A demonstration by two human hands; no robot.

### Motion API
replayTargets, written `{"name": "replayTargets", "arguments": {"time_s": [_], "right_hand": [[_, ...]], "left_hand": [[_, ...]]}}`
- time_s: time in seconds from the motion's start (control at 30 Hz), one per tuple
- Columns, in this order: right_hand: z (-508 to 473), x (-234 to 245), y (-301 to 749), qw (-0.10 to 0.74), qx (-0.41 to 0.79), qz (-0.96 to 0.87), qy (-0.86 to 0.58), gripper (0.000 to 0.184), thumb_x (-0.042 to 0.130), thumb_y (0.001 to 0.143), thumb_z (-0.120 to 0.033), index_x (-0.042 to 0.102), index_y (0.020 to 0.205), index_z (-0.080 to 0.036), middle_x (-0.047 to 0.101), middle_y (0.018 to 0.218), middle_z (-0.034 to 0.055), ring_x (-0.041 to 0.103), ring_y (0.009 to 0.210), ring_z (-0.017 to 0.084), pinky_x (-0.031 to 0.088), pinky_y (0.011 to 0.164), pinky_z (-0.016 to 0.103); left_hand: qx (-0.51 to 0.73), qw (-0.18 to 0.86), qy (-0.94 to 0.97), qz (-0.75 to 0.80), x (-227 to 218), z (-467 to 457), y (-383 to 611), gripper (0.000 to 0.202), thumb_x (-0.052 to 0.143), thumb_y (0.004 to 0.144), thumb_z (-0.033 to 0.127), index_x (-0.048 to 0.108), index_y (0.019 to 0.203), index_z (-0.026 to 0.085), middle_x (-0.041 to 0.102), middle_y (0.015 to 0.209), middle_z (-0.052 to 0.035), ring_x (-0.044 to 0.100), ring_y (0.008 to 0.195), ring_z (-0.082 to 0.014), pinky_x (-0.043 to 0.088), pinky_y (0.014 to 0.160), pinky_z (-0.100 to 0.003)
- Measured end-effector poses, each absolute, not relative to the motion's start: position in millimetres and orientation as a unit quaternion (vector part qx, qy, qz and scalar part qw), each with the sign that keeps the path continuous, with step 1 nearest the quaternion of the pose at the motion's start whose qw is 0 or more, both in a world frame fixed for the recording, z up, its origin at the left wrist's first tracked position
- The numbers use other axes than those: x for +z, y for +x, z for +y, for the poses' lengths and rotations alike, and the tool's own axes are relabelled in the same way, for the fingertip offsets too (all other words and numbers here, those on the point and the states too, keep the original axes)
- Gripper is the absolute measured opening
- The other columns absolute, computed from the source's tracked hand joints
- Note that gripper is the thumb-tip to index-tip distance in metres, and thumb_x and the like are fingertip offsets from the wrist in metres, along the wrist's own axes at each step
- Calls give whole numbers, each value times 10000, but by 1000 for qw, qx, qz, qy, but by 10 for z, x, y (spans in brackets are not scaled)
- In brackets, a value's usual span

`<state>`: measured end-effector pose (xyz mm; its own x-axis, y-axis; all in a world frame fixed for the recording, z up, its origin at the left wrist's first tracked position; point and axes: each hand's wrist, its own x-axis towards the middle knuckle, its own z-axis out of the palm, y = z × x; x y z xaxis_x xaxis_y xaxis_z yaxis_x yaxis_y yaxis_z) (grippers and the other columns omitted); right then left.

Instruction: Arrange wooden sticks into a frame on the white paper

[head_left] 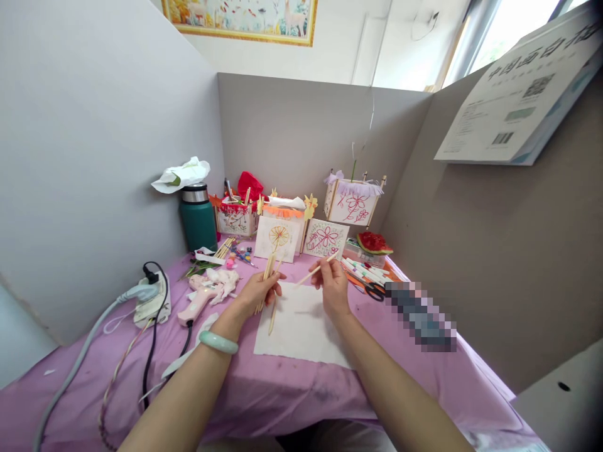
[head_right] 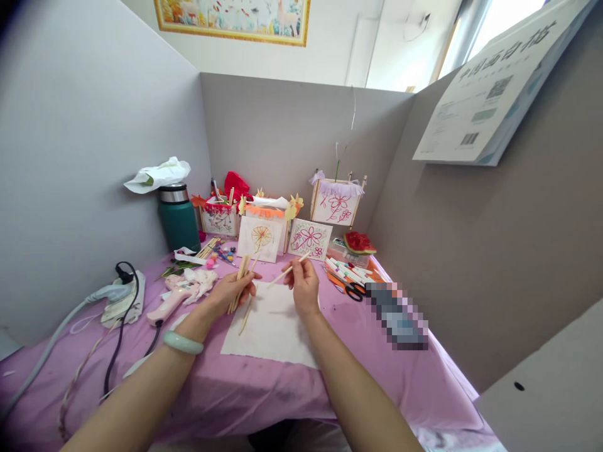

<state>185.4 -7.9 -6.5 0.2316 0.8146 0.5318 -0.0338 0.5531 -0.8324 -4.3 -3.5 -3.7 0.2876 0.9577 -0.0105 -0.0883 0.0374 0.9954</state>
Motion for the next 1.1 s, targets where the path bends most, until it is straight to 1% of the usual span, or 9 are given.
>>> {"name": "replayTargets", "arguments": {"time_s": [0.1, 0.23, 0.33, 0.43, 0.53, 0.63, 0.73, 0.93, 1.1], "right_hand": [[-45, -79, 2018, 635, 115, -647, -406, 320, 499, 929, -484, 651, 996, -210, 619, 776, 25, 554, 663, 149, 430, 620, 271], [-28, -162, 2066, 431, -57, -766, -474, 304, 450, 977, -369, 710, 1038, -222, 628, 811, 58, 563, 802, 182, 404, 702, 279], [-34, -229, 2003, 304, -91, -796, -516, 247, 499, 960, -312, 716, 1063, -256, 636, 849, 59, 553, 875, 192, 384, 713, 268], [-42, -294, 1958, 237, -62, -818, -520, 199, 546, 931, -295, 727, 1003, -252, 639, 888, 60, 555, 887, 191, 383, 726, 269], [-39, -317, 1962, 287, -4, -808, -515, 225, 509, 944, -287, 723, 980, -228, 644, 915, 65, 566, 894, 185, 395, 771, 279], [-47, -264, 1968, 429, 83, -760, -482, 297, 446, 962, -334, 716, 945, -210, 653, 897, 62, 582, 875, 182, 413, 804, 294], [-81, -173, 1934, 535, 210, -704, -418, 389, 403, 961, -434, 713, 923, -202, 647, 855, 57, 588, 815, 178, 441, 753, 293], [-127, -106, 1862, 546, 409, -640, -354, 365, 564, 850, -517, 717, 914, -192, 615, 763, 17, 522, 662, 136, 412, 589, 252], [-151, -92, 1857, 537, 461, -614, -349, 331, 639, 785, -503, 700, 783, -177, 590, 671, -1, 460, 574, 107, 378, 544, 238]], "left_hand": [[485, 587, 498, 415, -21, -9, -46, 342, 600, 862, 401, 604, 1020, 98, 512, 540, 49, 286, 328, -31, 156, 345, -184], [470, 628, 476, 397, 5, -38, -55, 335, 617, 801, 275, 595, 1079, 88, 522, 593, 44, 316, 366, -34, 176, 367, -188], [419, 673, 486, 369, 12, -78, -63, 388, 652, 709, 196, 611, 1081, 92, 542, 636, 30, 379, 418, -45, 229, 397, -189], [355, 717, 502, 328, -6, -101, -77, 408, 690, 714, 244, 618, 1093, 110, 558, 692, 15, 402, 458, -51, 252, 417, -191], [303, 736, 528, 296, -30, -108, -93, 421, 710, 756, 348, 623, 1101, 123, 571, 746, -5, 408, 477, -52, 254, 421, -193], [266, 739, 551, 281, -34, -119, -102, 454, 704, 782, 409, 626, 1121, 119, 555, 716, 3, 384, 469, -49, 253, 421, -196], [232, 747, 559, 276, -21, -141, -101, 488, 692, 797, 449, 625, 1142, 111, 543, 696, 12, 354, 446, -41, 228, 414, -200], [179, 756, 567, 274, 19, -190, -110, 582, 708, 766, 528, 616, 1148, 100, 533, 639, 26, 299, 390, -34, 165, 378, -206], [165, 751, 578, 273, 19, -193, -116, 594, 693, 775, 550, 598, 1170, 117, 546, 646, 28, 305, 358, -32, 173, 352, -205]]}}
